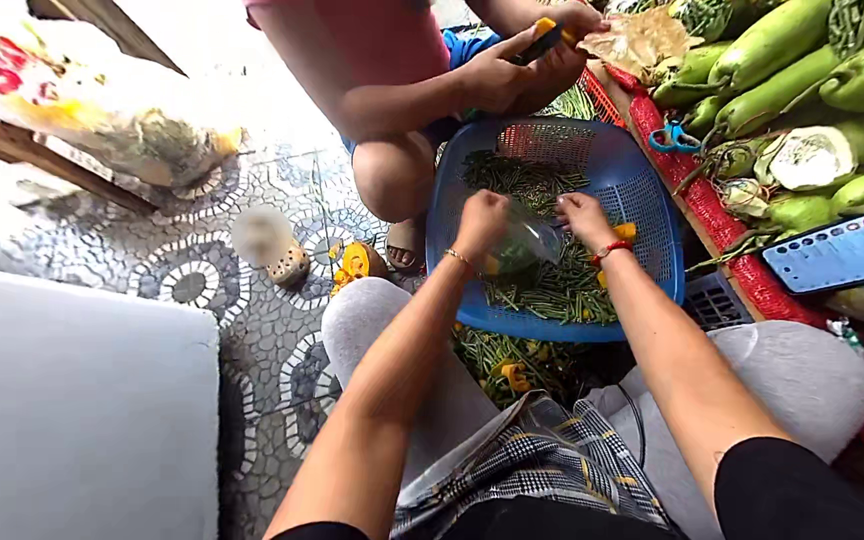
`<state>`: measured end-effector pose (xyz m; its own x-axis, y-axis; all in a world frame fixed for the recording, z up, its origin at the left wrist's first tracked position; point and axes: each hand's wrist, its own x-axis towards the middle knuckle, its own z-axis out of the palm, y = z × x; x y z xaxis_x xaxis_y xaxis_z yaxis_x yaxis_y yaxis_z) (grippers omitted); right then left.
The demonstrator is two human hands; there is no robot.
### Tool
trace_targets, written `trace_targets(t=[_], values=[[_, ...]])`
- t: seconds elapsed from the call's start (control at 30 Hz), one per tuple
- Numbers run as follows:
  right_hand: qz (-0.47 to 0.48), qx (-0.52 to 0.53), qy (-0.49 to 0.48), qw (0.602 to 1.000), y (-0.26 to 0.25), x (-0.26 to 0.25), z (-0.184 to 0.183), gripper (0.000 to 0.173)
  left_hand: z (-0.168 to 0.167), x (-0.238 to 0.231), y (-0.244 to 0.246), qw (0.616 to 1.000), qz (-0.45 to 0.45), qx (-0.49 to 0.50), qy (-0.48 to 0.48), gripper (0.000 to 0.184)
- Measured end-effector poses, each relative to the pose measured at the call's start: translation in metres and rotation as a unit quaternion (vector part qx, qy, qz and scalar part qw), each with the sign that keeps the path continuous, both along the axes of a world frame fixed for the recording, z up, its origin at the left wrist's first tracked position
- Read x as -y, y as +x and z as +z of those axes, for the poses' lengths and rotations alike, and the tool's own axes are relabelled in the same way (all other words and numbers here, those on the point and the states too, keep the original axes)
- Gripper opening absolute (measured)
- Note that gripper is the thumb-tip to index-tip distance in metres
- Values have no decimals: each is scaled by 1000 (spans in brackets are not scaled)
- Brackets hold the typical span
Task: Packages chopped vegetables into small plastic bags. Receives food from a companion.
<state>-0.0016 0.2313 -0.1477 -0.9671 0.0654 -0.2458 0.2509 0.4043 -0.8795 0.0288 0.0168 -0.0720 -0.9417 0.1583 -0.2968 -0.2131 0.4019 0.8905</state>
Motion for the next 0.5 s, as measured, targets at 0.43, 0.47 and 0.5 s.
trace_targets(t=[0.43,0.47,0.5], values=[[191,-5,62,980,86,24,97,33,6,-16,41,994,-73,-57,-63,30],[189,18,114,975,78,35,78,33,3,-21,46,994,-74,-60,-57,28],[179,17,157,971,70,43,56,33,0,-26,52,994,-77,-66,-51,27]])
